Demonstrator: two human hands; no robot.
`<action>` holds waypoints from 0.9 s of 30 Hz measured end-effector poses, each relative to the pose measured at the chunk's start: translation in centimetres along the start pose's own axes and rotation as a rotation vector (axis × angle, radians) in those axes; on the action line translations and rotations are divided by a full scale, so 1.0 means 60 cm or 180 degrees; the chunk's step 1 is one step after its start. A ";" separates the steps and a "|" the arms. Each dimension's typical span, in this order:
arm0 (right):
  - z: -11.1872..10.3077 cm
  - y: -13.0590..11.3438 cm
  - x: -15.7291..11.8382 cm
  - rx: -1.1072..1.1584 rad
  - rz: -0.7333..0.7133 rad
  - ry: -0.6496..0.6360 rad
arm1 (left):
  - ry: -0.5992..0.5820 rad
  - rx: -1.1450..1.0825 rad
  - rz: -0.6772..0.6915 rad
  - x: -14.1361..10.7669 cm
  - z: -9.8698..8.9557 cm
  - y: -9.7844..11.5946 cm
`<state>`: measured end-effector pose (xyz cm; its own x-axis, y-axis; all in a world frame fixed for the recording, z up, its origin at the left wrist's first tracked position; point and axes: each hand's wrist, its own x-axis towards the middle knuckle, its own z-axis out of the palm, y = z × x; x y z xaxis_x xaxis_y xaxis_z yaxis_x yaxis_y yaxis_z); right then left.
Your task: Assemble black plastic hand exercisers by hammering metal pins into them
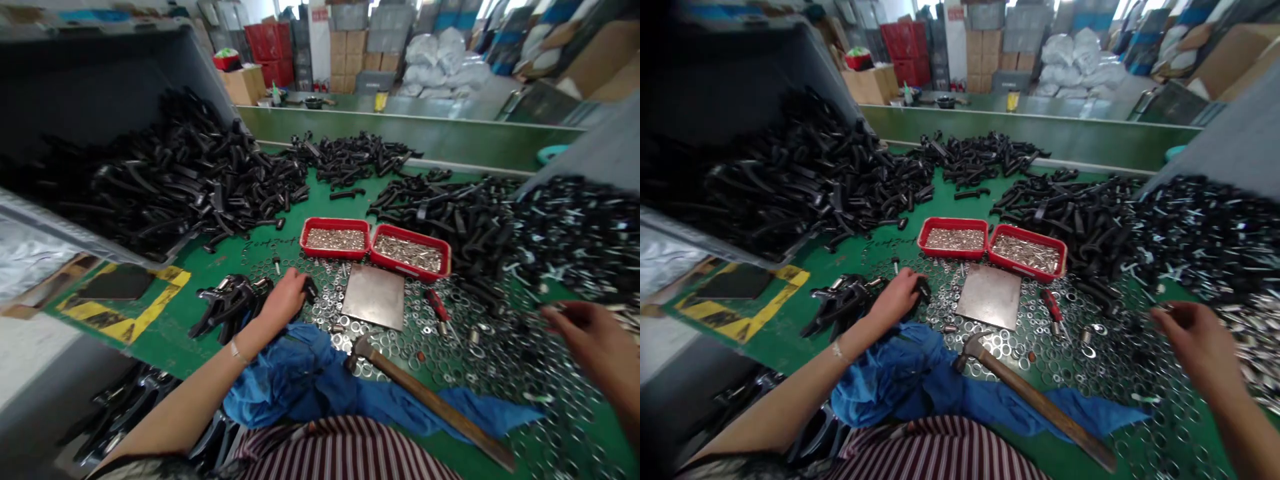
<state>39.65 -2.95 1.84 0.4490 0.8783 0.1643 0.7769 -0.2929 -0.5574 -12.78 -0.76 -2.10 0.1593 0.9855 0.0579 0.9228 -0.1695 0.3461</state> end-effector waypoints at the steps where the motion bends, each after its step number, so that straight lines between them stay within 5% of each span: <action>1: -0.001 -0.006 -0.005 0.0116 0.0090 -0.0186 | 0.0170 -0.0426 -0.0092 0.003 -0.003 -0.002; 4: 0.036 -0.059 -0.020 0.1024 -0.0046 -0.1039 | 0.0179 -0.1907 -0.0466 0.019 -0.008 0.018; 8: 0.111 -0.142 -0.038 0.1243 -0.0128 -0.1683 | -0.0287 -0.3589 -0.0353 0.051 0.003 0.100; 13: 0.160 -0.189 -0.070 0.2673 0.0806 -0.2792 | -0.0707 -0.4725 -0.0154 0.092 0.057 0.182; 17: 0.183 -0.200 -0.096 0.3291 0.1166 -0.2820 | -0.1089 -0.5115 -0.0453 0.089 0.098 0.197; 22: 0.200 -0.223 -0.112 0.3705 0.0813 -0.2370 | -0.1335 -0.5317 -0.0703 0.072 0.111 0.189; 27: 0.205 -0.253 -0.127 0.3709 0.0600 -0.2667 | -0.1214 -0.5269 -0.0850 0.073 0.107 0.192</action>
<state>19.04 -0.53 -0.96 -0.2008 0.9408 -0.2730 -0.2412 -0.3176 -0.9171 0.80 1.57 -3.90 0.3676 0.8864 -0.2815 -0.3413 0.4101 0.8458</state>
